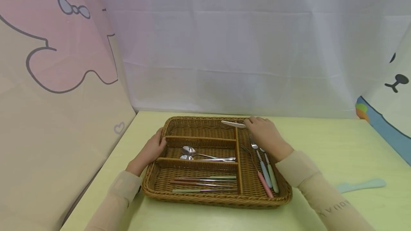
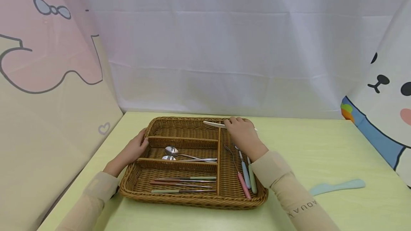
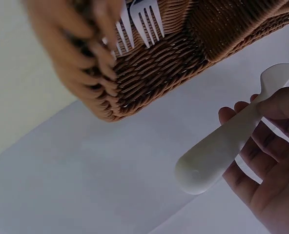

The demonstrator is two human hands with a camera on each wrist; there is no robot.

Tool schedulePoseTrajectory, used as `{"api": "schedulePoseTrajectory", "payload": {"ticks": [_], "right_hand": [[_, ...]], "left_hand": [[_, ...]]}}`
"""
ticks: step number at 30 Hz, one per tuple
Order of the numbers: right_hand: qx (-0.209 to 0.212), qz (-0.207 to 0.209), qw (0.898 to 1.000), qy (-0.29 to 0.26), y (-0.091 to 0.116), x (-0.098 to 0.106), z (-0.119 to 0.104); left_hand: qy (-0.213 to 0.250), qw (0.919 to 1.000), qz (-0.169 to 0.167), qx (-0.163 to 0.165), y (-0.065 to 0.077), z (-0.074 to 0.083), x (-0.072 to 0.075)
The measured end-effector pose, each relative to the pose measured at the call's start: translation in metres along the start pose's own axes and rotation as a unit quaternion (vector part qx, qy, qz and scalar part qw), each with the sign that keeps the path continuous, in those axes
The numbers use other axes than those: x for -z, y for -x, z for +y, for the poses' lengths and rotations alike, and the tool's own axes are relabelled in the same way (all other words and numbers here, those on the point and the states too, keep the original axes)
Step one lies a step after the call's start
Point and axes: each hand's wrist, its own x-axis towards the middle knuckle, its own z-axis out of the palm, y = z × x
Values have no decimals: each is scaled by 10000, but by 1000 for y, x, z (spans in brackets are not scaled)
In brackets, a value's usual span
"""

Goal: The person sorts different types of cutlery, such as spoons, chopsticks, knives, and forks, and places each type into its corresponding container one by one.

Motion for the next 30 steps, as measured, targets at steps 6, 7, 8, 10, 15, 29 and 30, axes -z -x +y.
{"api": "schedulePoseTrajectory", "payload": {"ticks": [6, 7, 8, 10, 15, 29, 30], "right_hand": [[258, -150, 9994, 183, -15, 3, -13], [284, -202, 9991, 225, -18, 3, -15], [310, -257, 9989, 257, -21, 2, -16], [350, -364, 9982, 325, -26, 2, -20], [420, -613, 9968, 304, -41, -2, -28], [642, -896, 9938, -113, -69, -19, -57], [642, -946, 9933, -138, -71, -21, -58]], "left_hand": [[-15, 10000, -21, 18, -2, 1, 0], [-18, 10000, -18, 23, -2, 1, 0], [-30, 10000, -16, 30, -2, 1, 1], [-56, 10000, -8, 32, -2, 2, 1], [-77, 9999, -3, 80, -3, 1, 1], [-60, 9999, -25, 110, -1, -1, -1], [-62, 9999, -37, 111, 0, -1, -1]]}}
